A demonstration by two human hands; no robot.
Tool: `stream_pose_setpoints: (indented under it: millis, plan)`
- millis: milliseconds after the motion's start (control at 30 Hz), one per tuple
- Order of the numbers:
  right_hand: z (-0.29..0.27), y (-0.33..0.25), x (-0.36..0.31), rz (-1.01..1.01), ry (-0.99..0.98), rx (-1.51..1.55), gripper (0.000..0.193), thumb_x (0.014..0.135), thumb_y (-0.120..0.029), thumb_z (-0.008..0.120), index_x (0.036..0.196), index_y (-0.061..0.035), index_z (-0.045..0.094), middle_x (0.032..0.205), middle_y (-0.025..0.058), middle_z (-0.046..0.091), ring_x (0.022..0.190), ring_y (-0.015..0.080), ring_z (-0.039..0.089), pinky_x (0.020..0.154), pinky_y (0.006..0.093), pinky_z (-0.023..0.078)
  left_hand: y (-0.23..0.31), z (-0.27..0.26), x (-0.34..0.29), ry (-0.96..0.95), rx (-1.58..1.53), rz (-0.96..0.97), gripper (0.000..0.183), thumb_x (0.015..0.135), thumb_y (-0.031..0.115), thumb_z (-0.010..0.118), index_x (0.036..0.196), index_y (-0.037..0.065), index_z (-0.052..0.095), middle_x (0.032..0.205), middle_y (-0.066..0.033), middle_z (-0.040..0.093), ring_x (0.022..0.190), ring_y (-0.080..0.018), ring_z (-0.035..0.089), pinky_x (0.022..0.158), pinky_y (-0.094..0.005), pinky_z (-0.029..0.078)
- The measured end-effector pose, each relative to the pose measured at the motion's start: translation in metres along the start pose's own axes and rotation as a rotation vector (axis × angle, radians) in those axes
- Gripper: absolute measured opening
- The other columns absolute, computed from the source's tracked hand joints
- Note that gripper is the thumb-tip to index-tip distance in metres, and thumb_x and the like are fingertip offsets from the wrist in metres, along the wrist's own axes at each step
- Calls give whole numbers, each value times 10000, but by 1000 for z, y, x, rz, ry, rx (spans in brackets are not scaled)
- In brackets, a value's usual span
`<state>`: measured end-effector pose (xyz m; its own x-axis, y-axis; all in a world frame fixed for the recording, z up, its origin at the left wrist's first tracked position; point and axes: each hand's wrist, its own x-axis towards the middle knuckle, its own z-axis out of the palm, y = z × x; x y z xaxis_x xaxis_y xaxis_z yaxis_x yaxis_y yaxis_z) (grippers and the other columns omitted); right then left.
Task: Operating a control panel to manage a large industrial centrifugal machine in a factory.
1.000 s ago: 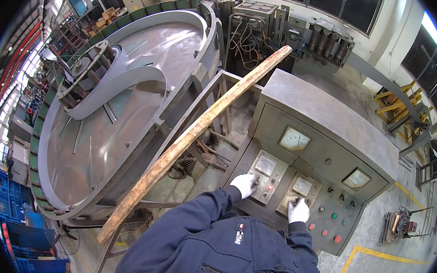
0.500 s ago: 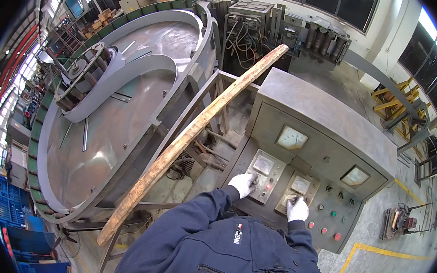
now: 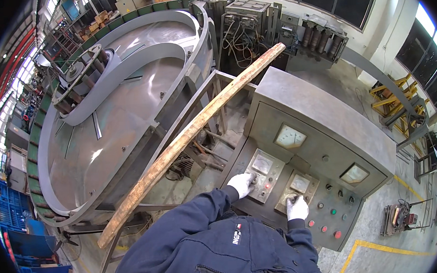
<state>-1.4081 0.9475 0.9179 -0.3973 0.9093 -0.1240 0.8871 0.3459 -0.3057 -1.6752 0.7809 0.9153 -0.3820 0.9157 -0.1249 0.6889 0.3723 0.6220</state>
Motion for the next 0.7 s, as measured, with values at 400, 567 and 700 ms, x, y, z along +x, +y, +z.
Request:
stream_pose_setpoints:
  millis: [400, 567, 700]
  plan:
    - [-3, -3, 0, 26, -20, -17, 411, 902, -419, 786, 1040, -37, 729, 947, 226, 794, 920, 410, 782, 867, 505, 611, 1, 1, 0, -19, 15, -27, 541, 930, 308, 752, 1415, 93, 639, 1236, -201, 744, 1148, -417, 708, 980, -505, 568]
    - [1, -5, 0, 25, -28, -12, 424, 896, -428, 804, 1067, -48, 725, 960, 219, 795, 942, 405, 780, 875, 504, 608, -2, -3, -3, 3, 13, -7, 508, 930, 306, 744, 1375, 79, 652, 1203, -209, 748, 1115, -427, 715, 963, -511, 573]
    - [8, 2, -5, -25, 18, 43, 457, 895, -430, 811, 1119, -48, 697, 972, 215, 791, 943, 415, 771, 870, 517, 606, -5, -2, -1, 22, 61, -19, 487, 924, 328, 741, 1332, 70, 673, 1174, -219, 752, 1088, -438, 719, 941, -522, 580]
